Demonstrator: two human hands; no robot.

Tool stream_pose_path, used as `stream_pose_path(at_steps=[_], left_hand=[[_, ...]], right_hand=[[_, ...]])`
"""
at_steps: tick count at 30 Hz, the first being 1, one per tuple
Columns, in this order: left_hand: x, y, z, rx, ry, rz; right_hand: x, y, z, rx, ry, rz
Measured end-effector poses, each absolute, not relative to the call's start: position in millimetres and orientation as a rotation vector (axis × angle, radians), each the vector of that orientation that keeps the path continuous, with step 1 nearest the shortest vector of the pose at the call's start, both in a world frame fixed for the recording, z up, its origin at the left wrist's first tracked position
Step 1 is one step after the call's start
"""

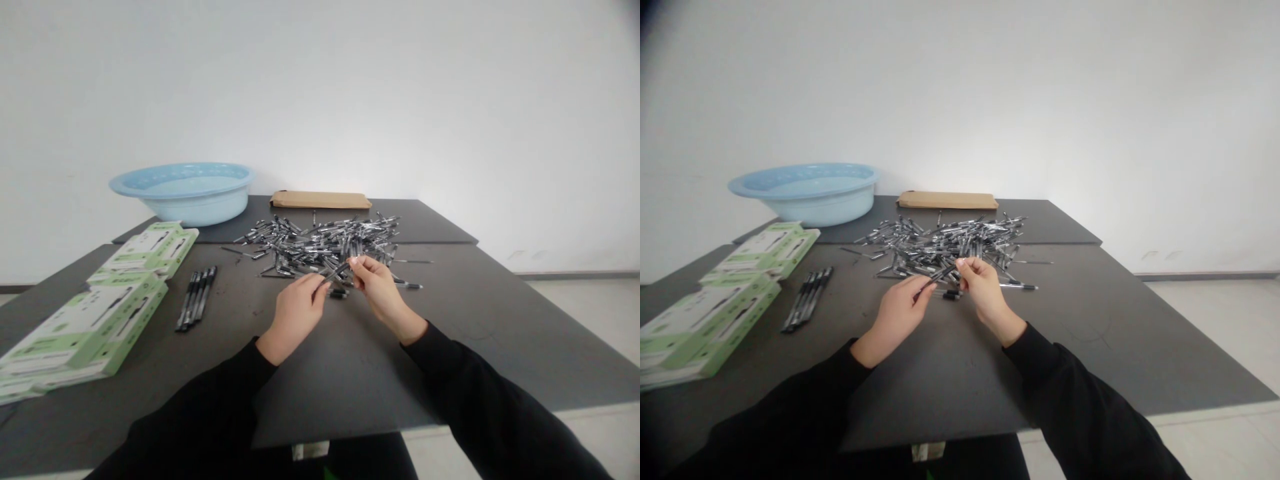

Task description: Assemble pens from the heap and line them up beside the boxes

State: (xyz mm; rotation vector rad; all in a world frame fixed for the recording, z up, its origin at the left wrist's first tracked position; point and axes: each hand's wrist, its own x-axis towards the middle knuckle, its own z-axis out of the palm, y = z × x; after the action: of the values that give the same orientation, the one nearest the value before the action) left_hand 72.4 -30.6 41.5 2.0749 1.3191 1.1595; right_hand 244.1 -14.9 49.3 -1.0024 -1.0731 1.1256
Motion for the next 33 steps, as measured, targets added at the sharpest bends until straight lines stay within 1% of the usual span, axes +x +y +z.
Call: stream_pose_path(at_steps=[4,8,10,12,17,22,28,33], left_hand=[[74,-28,40,1.933,1.197,1.146],[78,-25,37,1.367,0.974,0.8],[78,-26,35,1.119,0.867,0.688],[78,-27,34,1.019,0.806,0.722],[78,-28,35,1.048,0.823,0.912],[78,-27,39,0.933,0.822,0.904],[75,-26,43,1.041,0.873,1.019],[75,-25,41,1.099,0.92,1.046]], right_hand=[[244,-15,50,-0.994,-1.065,1.131],[243,-15,53,-0.997,-1.076,1.126],[243,-16,54,-0.996,-1.09,1.126],[243,-16,55,-0.994,-1.096,1.131],[245,-15,56,-0.982,-1.109,1.138],[245,-15,55,-0.984,-1.118,1.162],[244,-17,58,-0.97,-1.128,1.175],[243,-18,60,-0.964,-1.119,1.149]])
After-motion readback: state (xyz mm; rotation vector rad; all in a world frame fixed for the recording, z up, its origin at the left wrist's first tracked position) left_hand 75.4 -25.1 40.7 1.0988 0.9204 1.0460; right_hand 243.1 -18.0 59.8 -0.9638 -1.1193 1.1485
